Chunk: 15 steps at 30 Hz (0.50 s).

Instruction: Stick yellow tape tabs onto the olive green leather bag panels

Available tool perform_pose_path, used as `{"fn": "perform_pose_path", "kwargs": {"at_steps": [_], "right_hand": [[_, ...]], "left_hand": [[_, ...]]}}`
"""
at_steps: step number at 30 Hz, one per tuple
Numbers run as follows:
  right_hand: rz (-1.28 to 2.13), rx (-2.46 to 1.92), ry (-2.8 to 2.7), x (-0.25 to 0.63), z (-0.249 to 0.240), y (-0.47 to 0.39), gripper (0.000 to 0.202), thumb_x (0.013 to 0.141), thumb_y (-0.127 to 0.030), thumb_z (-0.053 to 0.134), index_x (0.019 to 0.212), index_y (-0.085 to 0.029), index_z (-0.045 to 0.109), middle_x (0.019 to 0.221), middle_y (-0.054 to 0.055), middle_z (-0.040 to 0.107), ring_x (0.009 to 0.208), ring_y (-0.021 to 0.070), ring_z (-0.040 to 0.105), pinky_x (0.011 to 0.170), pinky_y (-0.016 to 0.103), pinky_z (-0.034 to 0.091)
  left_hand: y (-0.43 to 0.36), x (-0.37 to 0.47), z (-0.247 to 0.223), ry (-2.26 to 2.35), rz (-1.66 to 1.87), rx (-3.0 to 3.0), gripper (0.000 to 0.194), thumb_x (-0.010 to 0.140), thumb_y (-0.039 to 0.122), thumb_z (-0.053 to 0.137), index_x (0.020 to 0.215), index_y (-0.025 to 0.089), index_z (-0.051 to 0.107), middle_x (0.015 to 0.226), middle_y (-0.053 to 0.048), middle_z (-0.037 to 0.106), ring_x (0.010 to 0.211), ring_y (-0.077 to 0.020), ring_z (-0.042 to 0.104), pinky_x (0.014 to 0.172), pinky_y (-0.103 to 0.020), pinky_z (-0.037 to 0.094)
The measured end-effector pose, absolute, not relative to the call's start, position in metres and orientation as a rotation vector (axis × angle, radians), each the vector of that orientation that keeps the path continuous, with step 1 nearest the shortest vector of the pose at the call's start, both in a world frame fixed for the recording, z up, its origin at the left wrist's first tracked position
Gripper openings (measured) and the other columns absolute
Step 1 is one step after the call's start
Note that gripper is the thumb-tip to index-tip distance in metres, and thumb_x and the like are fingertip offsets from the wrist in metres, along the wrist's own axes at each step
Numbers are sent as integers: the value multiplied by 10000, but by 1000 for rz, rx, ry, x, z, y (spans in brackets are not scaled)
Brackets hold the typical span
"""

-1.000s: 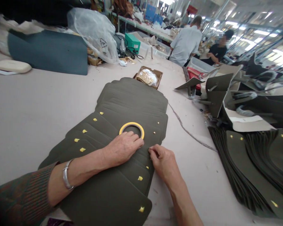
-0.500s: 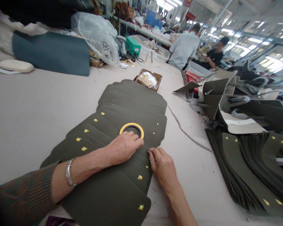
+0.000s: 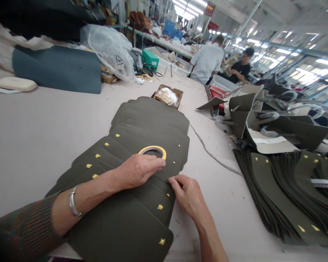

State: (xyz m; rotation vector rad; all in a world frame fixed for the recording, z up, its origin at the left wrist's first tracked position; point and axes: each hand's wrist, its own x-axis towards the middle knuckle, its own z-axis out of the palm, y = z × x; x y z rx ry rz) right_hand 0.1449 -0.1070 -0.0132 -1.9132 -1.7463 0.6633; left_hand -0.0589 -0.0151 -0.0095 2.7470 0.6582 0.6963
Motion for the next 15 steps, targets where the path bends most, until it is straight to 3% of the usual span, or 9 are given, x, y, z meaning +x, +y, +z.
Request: {"fn": "perform_pose_path", "kwargs": {"at_steps": [3, 6, 11, 15], "right_hand": [[434, -1644, -1673, 140, -11, -106, 170, 879, -299, 570, 963, -212, 689, 889, 13, 704, 777, 142, 636, 690, 248, 483], [229, -1430, -1750, 128, -10, -102, 205, 878, -193, 576, 1072, -202, 640, 978, 34, 685, 839, 128, 628, 742, 238, 495], [44, -1313, -1928, 117, -10, -94, 142, 878, -97, 540, 971, -175, 613, 940, 52, 670, 891, 141, 613, 808, 266, 491], [-73, -1320, -1949, 117, -13, -92, 114, 864, -84, 530, 876, -175, 598, 814, 27, 662, 748, 130, 606, 692, 253, 475]], "left_hand": [[-15, -59, -10, 609, 801, 2671, 304, 957, 221, 425, 1256, 215, 476, 1075, -34, 665, 980, -149, 636, 844, -250, 504], [-18, -58, -12, 613, 816, 2634, 469, 955, 239, 444, 1404, 209, 311, 1246, -71, 617, 1077, -167, 624, 904, -280, 510], [-23, -56, -12, 640, 755, 2616, 459, 947, 232, 456, 1380, 180, 314, 1192, -85, 643, 1034, -187, 648, 882, -302, 527], [-25, -56, -10, 648, 746, 2587, 369, 942, 211, 445, 1301, 188, 364, 1162, -67, 646, 1025, -194, 644, 840, -309, 531]]}}
